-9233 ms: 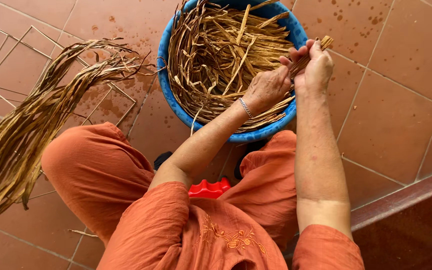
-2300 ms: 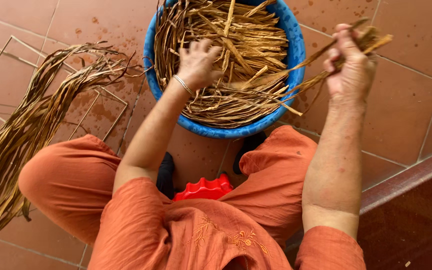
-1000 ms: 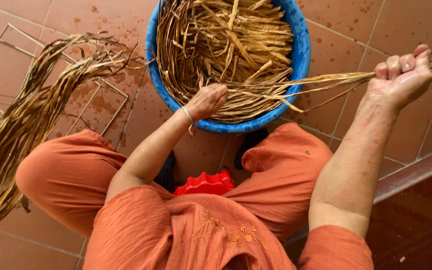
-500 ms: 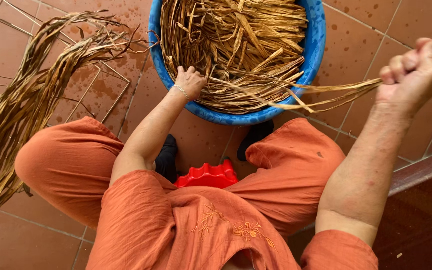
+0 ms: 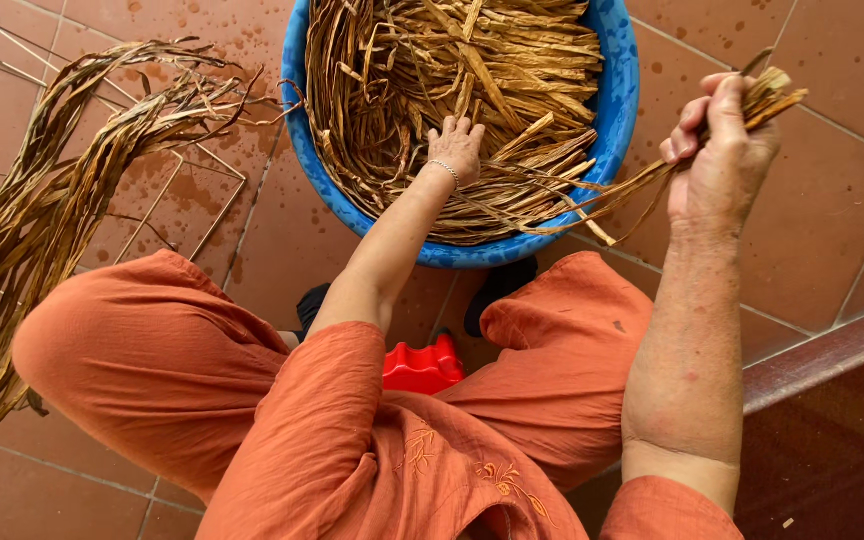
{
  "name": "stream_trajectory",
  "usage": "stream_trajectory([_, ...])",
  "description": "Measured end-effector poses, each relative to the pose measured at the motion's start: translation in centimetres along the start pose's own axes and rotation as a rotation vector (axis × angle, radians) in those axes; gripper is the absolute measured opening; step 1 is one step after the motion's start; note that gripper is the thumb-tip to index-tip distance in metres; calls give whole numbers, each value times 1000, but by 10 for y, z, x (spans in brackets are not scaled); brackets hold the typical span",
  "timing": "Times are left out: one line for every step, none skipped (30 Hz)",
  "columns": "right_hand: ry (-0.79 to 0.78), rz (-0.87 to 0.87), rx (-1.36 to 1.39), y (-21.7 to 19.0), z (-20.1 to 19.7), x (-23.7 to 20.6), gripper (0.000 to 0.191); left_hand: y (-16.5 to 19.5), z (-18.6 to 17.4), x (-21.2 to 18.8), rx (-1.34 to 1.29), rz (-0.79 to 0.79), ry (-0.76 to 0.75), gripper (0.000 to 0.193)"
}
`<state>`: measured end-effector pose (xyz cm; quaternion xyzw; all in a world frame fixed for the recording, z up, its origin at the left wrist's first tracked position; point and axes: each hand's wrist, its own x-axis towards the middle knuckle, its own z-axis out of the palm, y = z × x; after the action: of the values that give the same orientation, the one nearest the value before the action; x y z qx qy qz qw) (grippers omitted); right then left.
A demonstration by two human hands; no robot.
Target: The person sits on a small red stool and repeatedly picks up dried plant strips from a blue basin, separates them by hand, and places them into a metal wire frame. The person handles the materials one at a time, organizing them into the frame.
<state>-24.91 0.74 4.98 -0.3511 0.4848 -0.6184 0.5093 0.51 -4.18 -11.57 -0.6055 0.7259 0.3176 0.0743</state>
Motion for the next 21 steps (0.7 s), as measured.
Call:
stream_trajectory([-8, 12, 10, 0, 3, 0, 18, 1, 1, 2, -81, 35, 81, 57])
stream_trajectory([-2, 7, -32, 0, 6, -1, 16, 1, 1, 3, -160, 73, 160, 54])
stream_trajectory([4, 4, -74, 1, 10, -1, 15, 0, 1, 4, -240, 108, 239, 51])
stream_trajectory([10, 2, -114, 2, 14, -2, 15, 0, -2, 5, -458, 161, 284, 42])
stream_trajectory([-21, 14, -145, 3, 18, -3, 14, -1, -5, 4, -675, 216, 328, 32])
stream_trajectory([-52, 27, -176, 5, 23, -3, 14, -2, -8, 4, -893, 269, 369, 24])
stream_trajectory([-85, 37, -206, 6, 29, -4, 14, -2, -11, 3, -1041, 350, 387, 22])
stream_trajectory([-90, 42, -279, 8, 35, -5, 14, -1, -17, 1, -1190, 434, 403, 21])
stream_trajectory([-97, 49, -353, 9, 41, -7, 13, 1, -26, -3, -1340, 517, 418, 19])
stream_trajectory([-104, 55, -428, 10, 47, -8, 13, 4, -36, -9, -1408, 549, 385, 22])
stream_trajectory([-124, 47, -440, 11, 53, -10, 14, 11, -46, -15, -1477, 583, 350, 25])
stream_trajectory([-143, 38, -452, 11, 60, -12, 16, 19, -57, -22, -1545, 618, 312, 30])
stream_trajectory([-161, 30, -465, 10, 65, -14, 18, 27, -66, -31, -1536, 700, 306, 31])
stream_trajectory([-175, 43, -386, 9, 70, -16, 19, 36, -75, -40, -1525, 784, 297, 31])
stream_trajectory([-189, 56, -307, 6, 74, -17, 21, 44, -83, -48, -1512, 866, 286, 32])
stream_trajectory([-205, 72, -228, 4, 77, -19, 23, 52, -88, -56, -1544, 845, 244, 30])
stream_trajectory([-204, 52, -200, 1, 79, -20, 24, 58, -92, -62, -1576, 823, 202, 29])
stream_trajectory([-204, 32, -171, 0, 81, -20, 25, 63, -95, -65, -1607, 800, 161, 28])
stream_trajectory([-205, 13, -142, -2, 81, -21, 27, 68, -97, -66, -1574, 792, 162, 25])
stream_trajectory([-196, 19, -120, -2, 81, -20, 26, 72, -96, -66, -1542, 778, 162, 23])
stream_trajectory([-186, 27, -97, -2, 80, -20, 26, 75, -94, -64, -1512, 762, 160, 23])
